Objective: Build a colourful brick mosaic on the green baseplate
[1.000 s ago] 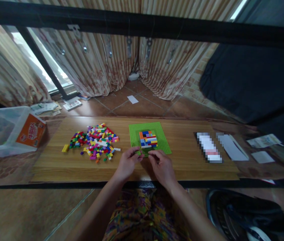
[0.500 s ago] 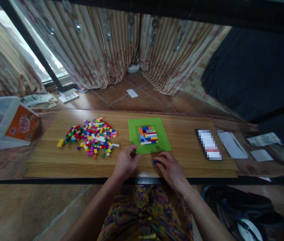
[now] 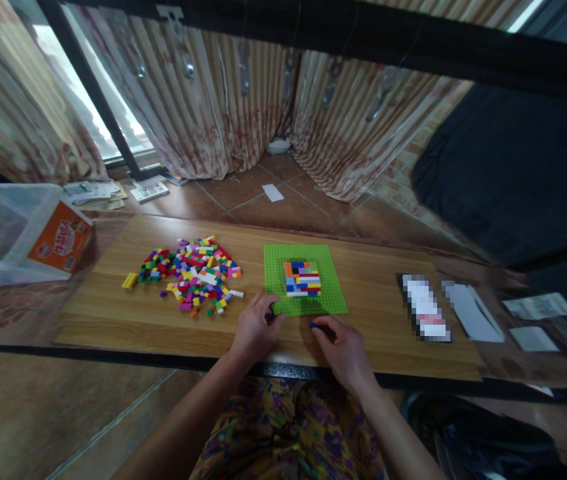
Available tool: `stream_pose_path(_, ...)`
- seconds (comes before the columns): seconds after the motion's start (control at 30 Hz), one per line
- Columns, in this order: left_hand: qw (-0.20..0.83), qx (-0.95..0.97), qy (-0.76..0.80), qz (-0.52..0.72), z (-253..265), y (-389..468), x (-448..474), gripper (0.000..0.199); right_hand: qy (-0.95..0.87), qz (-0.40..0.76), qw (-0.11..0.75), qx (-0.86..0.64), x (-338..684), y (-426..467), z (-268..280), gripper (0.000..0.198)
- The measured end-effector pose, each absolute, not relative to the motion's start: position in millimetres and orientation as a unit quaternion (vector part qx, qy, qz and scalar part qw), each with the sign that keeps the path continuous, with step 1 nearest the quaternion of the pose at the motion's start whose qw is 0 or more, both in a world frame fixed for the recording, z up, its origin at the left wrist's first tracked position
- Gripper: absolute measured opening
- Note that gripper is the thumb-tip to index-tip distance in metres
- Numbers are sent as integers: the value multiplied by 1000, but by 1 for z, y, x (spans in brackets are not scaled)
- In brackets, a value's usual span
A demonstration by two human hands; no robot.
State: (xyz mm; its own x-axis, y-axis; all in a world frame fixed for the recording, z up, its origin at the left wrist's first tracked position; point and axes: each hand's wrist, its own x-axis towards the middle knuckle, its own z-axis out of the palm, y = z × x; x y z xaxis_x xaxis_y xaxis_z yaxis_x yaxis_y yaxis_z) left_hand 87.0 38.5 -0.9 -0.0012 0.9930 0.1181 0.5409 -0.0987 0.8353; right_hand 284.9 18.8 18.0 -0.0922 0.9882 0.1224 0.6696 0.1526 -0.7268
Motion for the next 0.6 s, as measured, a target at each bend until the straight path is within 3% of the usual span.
stream_pose_path(0.33, 287, 658, 591, 367, -2, 37, 88, 25, -657, 228, 397, -599, 253, 59, 36, 15)
stream_pose_path(0.6, 283, 666, 581, 372, -9, 36, 88, 30, -710, 127, 340, -603, 234, 83, 30, 22)
